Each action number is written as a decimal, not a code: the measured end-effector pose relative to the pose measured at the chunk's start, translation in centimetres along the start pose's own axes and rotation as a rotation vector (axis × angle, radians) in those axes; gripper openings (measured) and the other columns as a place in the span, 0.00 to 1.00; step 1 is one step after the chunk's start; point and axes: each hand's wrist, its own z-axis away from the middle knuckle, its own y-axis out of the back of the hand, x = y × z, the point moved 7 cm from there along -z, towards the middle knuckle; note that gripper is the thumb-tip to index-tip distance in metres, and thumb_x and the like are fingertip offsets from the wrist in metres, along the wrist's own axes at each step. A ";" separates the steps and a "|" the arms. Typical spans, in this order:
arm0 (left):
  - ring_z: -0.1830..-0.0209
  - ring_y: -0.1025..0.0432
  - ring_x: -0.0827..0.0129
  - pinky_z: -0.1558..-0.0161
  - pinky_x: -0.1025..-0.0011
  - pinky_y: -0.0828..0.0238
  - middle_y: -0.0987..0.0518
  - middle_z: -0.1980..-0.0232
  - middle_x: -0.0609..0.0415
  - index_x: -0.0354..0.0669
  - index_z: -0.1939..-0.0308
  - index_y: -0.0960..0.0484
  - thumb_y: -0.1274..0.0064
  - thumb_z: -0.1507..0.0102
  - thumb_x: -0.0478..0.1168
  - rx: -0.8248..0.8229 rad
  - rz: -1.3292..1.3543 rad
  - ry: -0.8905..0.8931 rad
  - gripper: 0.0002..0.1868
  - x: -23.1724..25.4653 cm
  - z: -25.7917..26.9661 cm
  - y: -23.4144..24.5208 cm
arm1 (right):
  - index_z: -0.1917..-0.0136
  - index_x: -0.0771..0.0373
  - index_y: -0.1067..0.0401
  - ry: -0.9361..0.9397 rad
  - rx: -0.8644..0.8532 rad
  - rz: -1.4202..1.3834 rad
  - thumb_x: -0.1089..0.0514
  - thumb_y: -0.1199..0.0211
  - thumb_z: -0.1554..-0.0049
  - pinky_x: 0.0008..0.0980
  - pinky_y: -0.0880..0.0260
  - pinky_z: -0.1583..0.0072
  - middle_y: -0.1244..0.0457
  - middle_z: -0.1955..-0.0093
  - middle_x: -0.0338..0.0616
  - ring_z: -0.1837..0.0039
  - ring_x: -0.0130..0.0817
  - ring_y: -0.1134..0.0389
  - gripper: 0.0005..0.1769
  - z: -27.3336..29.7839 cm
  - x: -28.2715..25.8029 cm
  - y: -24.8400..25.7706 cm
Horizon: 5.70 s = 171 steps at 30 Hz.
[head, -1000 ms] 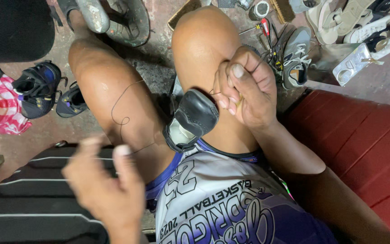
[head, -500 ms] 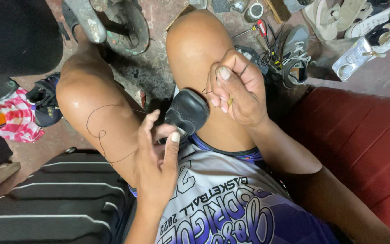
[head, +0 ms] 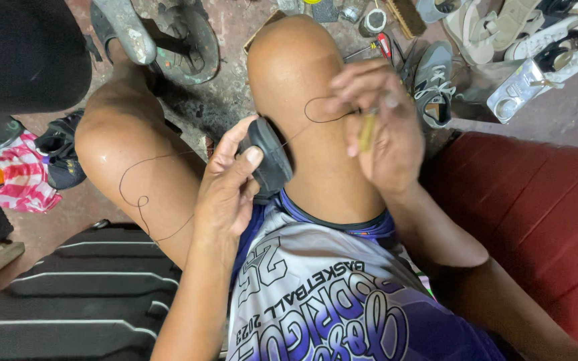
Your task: The person is repairing a black shoe by hand-sewing the sole to the upper. They use a needle and thread to stitch the shoe, which is held between their legs. The person repeatedly pulls the thread through the shoe material to secure the sole.
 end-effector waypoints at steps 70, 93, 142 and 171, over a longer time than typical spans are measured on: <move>0.48 0.22 0.76 0.43 0.76 0.24 0.17 0.47 0.55 0.39 0.45 0.20 0.28 0.43 0.30 0.043 -0.725 -0.446 0.24 4.0 1.0 -4.8 | 0.44 0.59 0.21 -0.056 -0.446 1.318 0.65 0.36 0.44 0.36 0.26 0.56 0.29 0.56 0.46 0.58 0.42 0.26 0.14 1.1 -4.1 -4.1; 0.51 0.17 0.66 0.47 0.73 0.21 0.15 0.48 0.53 0.43 0.46 0.20 0.28 0.41 0.35 -0.049 -0.940 -0.616 0.22 4.7 0.4 -6.2 | 0.49 0.56 0.24 -0.017 -0.763 1.516 0.59 0.35 0.45 0.40 0.32 0.66 0.32 0.64 0.41 0.67 0.40 0.30 0.09 -1.5 -3.9 -5.2; 0.43 0.24 0.54 0.42 0.63 0.26 0.22 0.39 0.45 0.39 0.41 0.21 0.47 0.30 0.27 0.461 -1.483 -0.776 0.14 12.2 11.6 2.0 | 0.45 0.62 0.22 -0.229 -0.542 1.418 0.59 0.31 0.42 0.33 0.30 0.48 0.31 0.53 0.43 0.50 0.35 0.29 0.11 -2.7 -4.3 -1.5; 0.49 0.29 0.75 0.62 0.81 0.26 0.28 0.34 0.50 0.36 0.38 0.24 0.54 0.26 0.27 0.492 -0.904 -0.783 0.13 12.8 7.7 9.1 | 0.39 0.57 0.25 0.251 -0.488 1.588 0.56 0.27 0.50 0.42 0.40 0.35 0.33 0.41 0.41 0.36 0.43 0.35 0.25 -1.7 -4.9 -4.5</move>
